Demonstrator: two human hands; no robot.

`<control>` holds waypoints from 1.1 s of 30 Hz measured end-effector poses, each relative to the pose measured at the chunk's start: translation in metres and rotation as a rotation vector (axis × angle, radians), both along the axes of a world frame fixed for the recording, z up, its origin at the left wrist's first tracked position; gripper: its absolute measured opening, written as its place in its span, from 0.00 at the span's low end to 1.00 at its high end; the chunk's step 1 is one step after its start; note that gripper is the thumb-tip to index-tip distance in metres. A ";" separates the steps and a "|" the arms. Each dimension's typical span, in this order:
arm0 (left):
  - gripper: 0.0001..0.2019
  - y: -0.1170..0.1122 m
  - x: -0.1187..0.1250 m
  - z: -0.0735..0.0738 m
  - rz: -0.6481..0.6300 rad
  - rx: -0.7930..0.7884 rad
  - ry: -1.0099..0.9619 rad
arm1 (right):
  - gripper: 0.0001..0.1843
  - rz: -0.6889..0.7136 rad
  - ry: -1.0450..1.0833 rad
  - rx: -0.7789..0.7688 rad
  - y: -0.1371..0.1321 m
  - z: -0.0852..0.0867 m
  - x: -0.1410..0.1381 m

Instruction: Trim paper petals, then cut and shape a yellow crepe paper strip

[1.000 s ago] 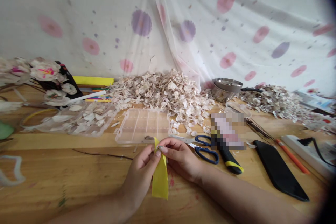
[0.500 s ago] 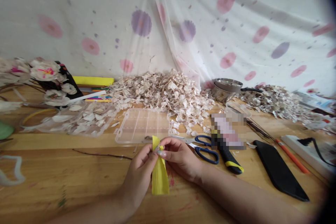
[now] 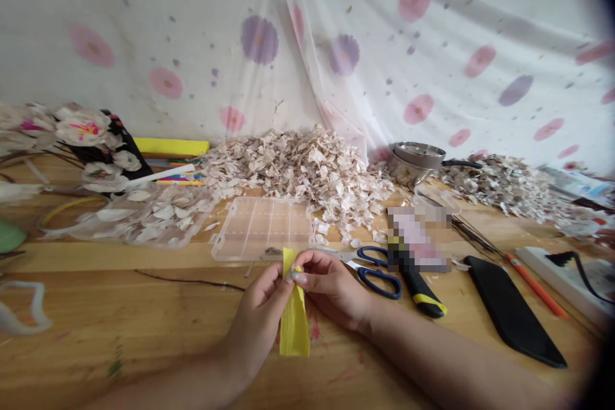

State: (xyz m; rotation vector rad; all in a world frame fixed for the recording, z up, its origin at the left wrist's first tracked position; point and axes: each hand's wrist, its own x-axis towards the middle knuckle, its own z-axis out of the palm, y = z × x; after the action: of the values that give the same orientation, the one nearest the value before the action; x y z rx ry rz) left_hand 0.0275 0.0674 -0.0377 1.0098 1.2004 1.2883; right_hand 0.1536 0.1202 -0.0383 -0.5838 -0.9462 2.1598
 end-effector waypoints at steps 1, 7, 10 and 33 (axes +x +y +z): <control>0.13 0.000 0.000 0.001 -0.007 0.004 0.006 | 0.13 0.004 0.004 -0.003 0.000 0.000 0.000; 0.13 -0.001 0.001 0.001 -0.063 -0.005 0.040 | 0.11 0.025 0.008 -0.002 0.001 -0.001 0.002; 0.13 -0.001 0.001 0.001 -0.052 -0.006 0.061 | 0.11 0.029 0.006 -0.003 0.001 -0.001 0.002; 0.12 -0.001 0.002 0.007 -0.034 -0.014 -0.013 | 0.10 -0.036 0.014 0.010 0.002 -0.002 -0.001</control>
State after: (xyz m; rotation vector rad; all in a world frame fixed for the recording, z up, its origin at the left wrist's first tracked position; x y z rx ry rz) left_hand 0.0297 0.0665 -0.0306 1.0068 1.1759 1.2563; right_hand 0.1528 0.1223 -0.0401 -0.5757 -0.9321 2.1237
